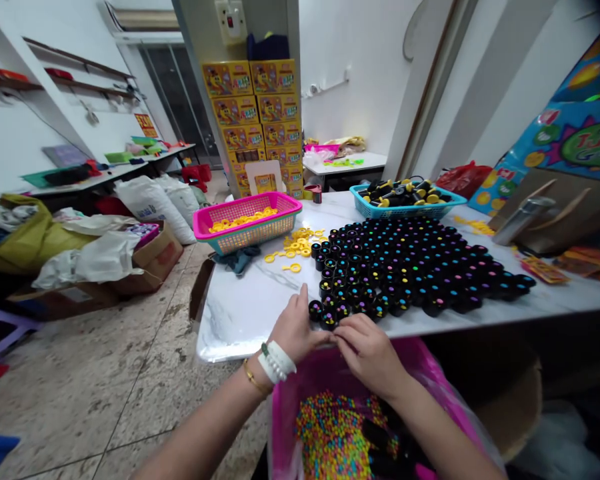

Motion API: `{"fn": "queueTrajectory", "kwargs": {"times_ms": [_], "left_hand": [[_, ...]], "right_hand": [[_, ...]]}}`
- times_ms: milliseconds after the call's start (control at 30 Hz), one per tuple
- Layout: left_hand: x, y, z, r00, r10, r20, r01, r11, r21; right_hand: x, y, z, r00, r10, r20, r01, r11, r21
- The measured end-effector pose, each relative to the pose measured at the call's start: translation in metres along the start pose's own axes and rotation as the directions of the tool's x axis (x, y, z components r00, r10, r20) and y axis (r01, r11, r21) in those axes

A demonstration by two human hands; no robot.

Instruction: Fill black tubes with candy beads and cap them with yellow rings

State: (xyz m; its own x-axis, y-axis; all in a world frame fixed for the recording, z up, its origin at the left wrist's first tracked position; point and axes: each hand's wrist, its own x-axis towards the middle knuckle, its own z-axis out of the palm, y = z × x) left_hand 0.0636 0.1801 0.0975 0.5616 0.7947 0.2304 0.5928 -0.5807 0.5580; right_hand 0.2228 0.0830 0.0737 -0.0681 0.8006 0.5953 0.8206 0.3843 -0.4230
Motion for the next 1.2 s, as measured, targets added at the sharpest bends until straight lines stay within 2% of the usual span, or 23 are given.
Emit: {"fn": "queueTrajectory", "kwargs": {"times_ms": [167, 433, 633, 800, 900, 1000, 1067, 1133, 1200], "left_hand": [[0.03, -0.014, -0.013, 0.992, 0.015, 0.128, -0.021, 0.999, 0.042], [0.071, -0.039, -0.023, 0.99, 0.004, 0.142, -0.004, 1.0, -0.002], [0.096, -0.046, -0.025, 0.978, 0.022, 0.205, -0.025, 1.0, 0.013], [0.108, -0.048, -0.021, 0.984, -0.007, 0.178, 0.001, 0.999, 0.034], [0.113, -0.048, -0.018, 0.988, -0.064, 0.138, 0.058, 0.997, 0.042], [0.11, -0.045, -0.018, 0.983, -0.123, 0.135, 0.123, 0.992, 0.011], [0.097, -0.04, -0.021, 0.985, -0.132, 0.113, 0.134, 0.991, -0.016], [0.072, -0.031, -0.027, 0.998, -0.048, 0.032, 0.049, 0.998, -0.027], [0.03, -0.019, -0.033, 0.994, 0.045, -0.102, -0.049, 0.998, -0.04]], "right_hand": [[0.01, 0.001, 0.009, 0.999, 0.021, 0.031, -0.021, 1.0, 0.02], [0.028, -0.006, 0.026, 0.999, 0.036, 0.022, -0.037, 0.998, 0.048], [0.041, -0.009, 0.04, 0.997, 0.067, 0.043, -0.069, 0.997, 0.043], [0.043, -0.008, 0.043, 0.999, 0.028, 0.031, -0.029, 0.999, 0.033], [0.032, -0.013, 0.034, 0.999, -0.018, 0.037, 0.015, 0.996, 0.083], [0.004, -0.017, 0.01, 0.996, -0.063, 0.066, 0.054, 0.99, 0.129], [-0.021, -0.013, -0.012, 0.993, -0.055, 0.1, 0.04, 0.989, 0.141], [-0.048, -0.003, -0.034, 0.99, 0.035, 0.135, -0.051, 0.992, 0.117], [-0.077, 0.008, -0.052, 0.975, 0.151, 0.165, -0.161, 0.986, 0.05]]}}
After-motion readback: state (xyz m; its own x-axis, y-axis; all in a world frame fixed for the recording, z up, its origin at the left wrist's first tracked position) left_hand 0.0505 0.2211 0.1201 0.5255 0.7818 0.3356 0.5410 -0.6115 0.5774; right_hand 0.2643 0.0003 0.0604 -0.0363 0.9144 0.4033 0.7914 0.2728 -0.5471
